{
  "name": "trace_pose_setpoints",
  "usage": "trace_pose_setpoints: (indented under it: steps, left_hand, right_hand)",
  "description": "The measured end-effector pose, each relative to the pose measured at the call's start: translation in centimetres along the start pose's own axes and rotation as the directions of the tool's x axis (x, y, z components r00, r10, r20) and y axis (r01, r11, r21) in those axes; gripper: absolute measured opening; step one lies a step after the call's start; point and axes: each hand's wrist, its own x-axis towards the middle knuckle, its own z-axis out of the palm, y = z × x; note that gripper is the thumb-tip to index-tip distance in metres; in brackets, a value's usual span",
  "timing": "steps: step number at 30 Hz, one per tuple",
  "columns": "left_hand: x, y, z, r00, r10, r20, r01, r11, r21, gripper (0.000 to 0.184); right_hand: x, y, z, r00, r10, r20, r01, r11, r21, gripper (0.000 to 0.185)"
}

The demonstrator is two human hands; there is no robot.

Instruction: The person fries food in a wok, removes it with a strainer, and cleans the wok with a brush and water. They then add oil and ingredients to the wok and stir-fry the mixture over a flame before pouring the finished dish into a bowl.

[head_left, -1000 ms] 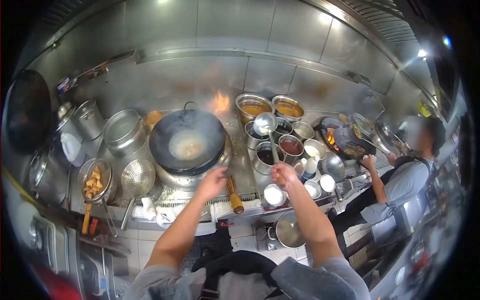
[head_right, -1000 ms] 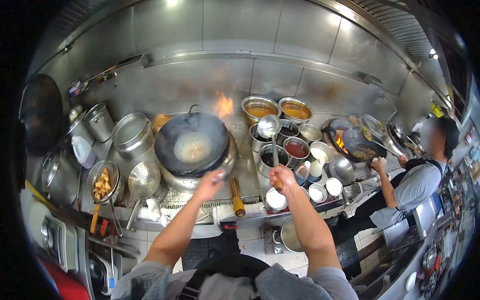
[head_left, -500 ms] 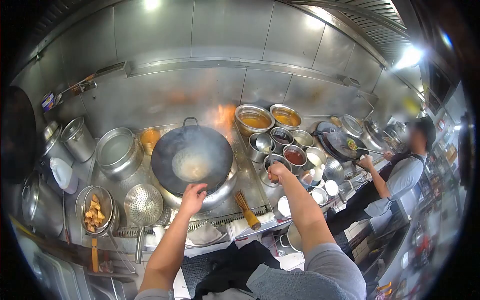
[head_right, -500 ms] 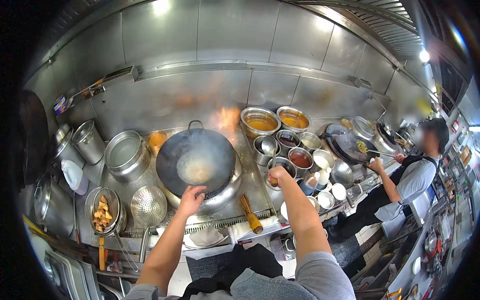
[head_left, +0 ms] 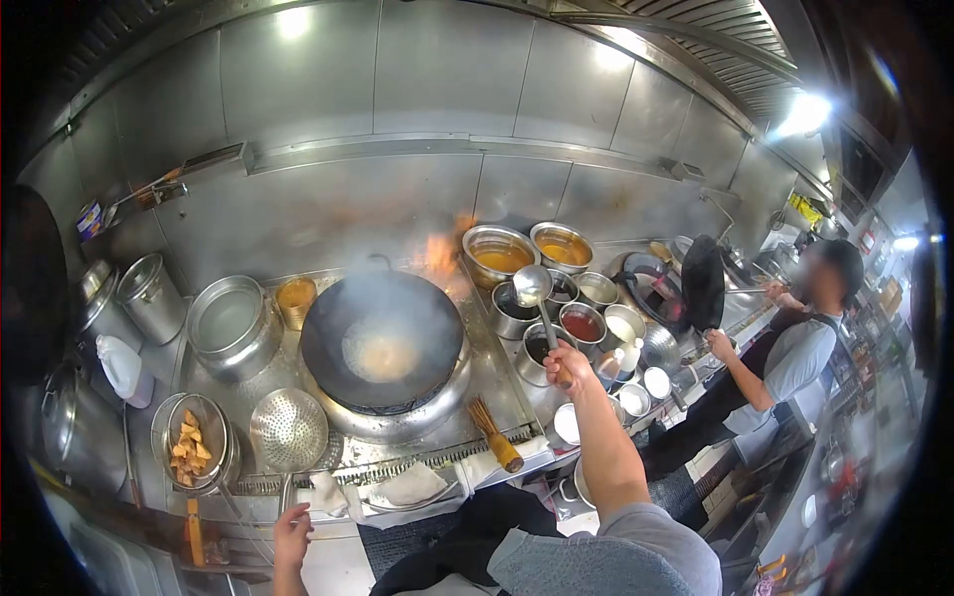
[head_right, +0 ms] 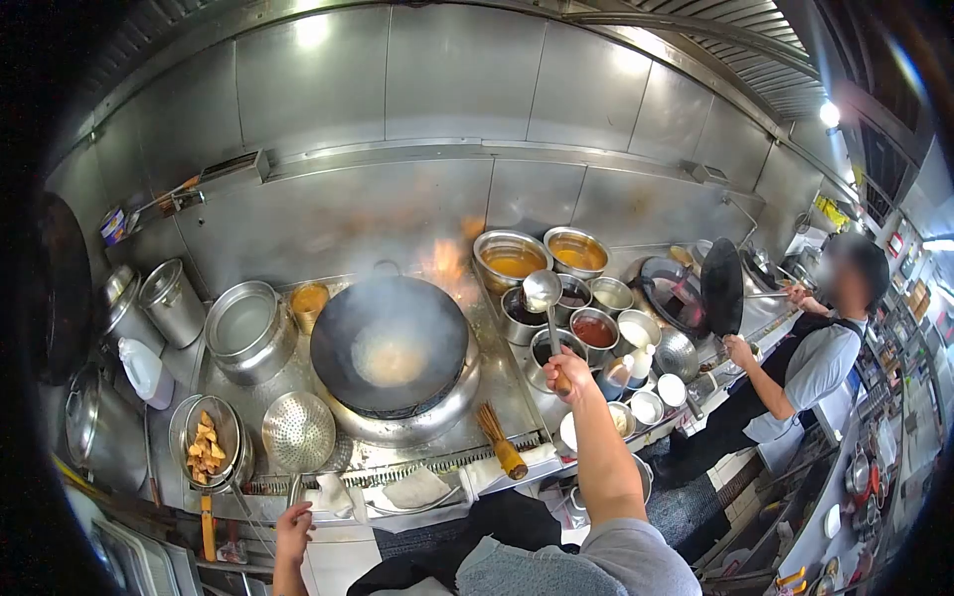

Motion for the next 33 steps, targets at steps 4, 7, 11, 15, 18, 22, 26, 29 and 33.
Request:
trace_pose_setpoints:
  steps: [4, 7, 11, 15, 18, 22, 26, 29, 33]
  left_hand:
    - [-1.2, 0.5, 0.1, 0.998, -0.004, -0.070, 0.004, 1.000, -0.007, 0.029]
    - [-1.2, 5.2, 1.1, 0.990, 0.136, -0.031, -0.136, 0.991, 0.003, 0.027]
    - [3.0, 5.5, 2.4, 0.952, 0.304, 0.039, -0.307, 0.946, 0.105, 0.026]
    - [5.9, 11.0, 9.8, 0.885, 0.456, 0.095, -0.466, 0.872, 0.154, 0.029]
    - [8.9, 13.6, 17.6, 0.834, 0.550, 0.051, -0.526, 0.761, 0.380, 0.038]
    - [12.0, 12.4, 24.1, 0.924, 0.382, 0.007, -0.304, 0.723, 0.620, 0.042]
    - [10.4, 12.9, 22.8, 0.900, 0.431, 0.070, -0.378, 0.689, 0.618, 0.049]
    - [8.4, 13.5, 20.6, 0.851, 0.522, 0.059, -0.463, 0.692, 0.554, 0.057]
    - [3.9, 11.5, 13.3, 0.830, 0.557, -0.032, -0.480, 0.742, 0.468, 0.047]
  right_hand:
    - [-0.2, 1.5, 1.4, 0.980, -0.104, -0.168, 0.053, 0.957, -0.284, 0.066]
    - [-3.1, 1.2, 0.4, 0.994, -0.043, 0.102, 0.038, 0.998, 0.051, 0.060]
    - [-8.0, 2.2, 1.5, 0.915, 0.076, 0.396, -0.109, 0.992, 0.059, 0.068]
    - [-7.5, 4.0, 4.4, 0.869, 0.260, 0.421, -0.240, 0.966, -0.099, 0.070]
    - [-3.3, 5.5, 7.0, 0.822, 0.414, 0.390, -0.376, 0.910, -0.175, 0.077]
    - [-0.3, 10.3, 8.8, 0.919, 0.244, 0.309, 0.083, 0.647, -0.758, 0.082]
    - [-2.0, 10.4, 8.6, 0.783, 0.530, 0.326, -0.319, 0.791, -0.522, 0.086]
    - [1.6, 12.4, 7.6, 0.767, 0.535, 0.356, -0.397, 0.830, -0.391, 0.085]
    - [-2.5, 14.9, 10.5, 0.873, 0.377, 0.310, -0.092, 0.751, -0.654, 0.084]
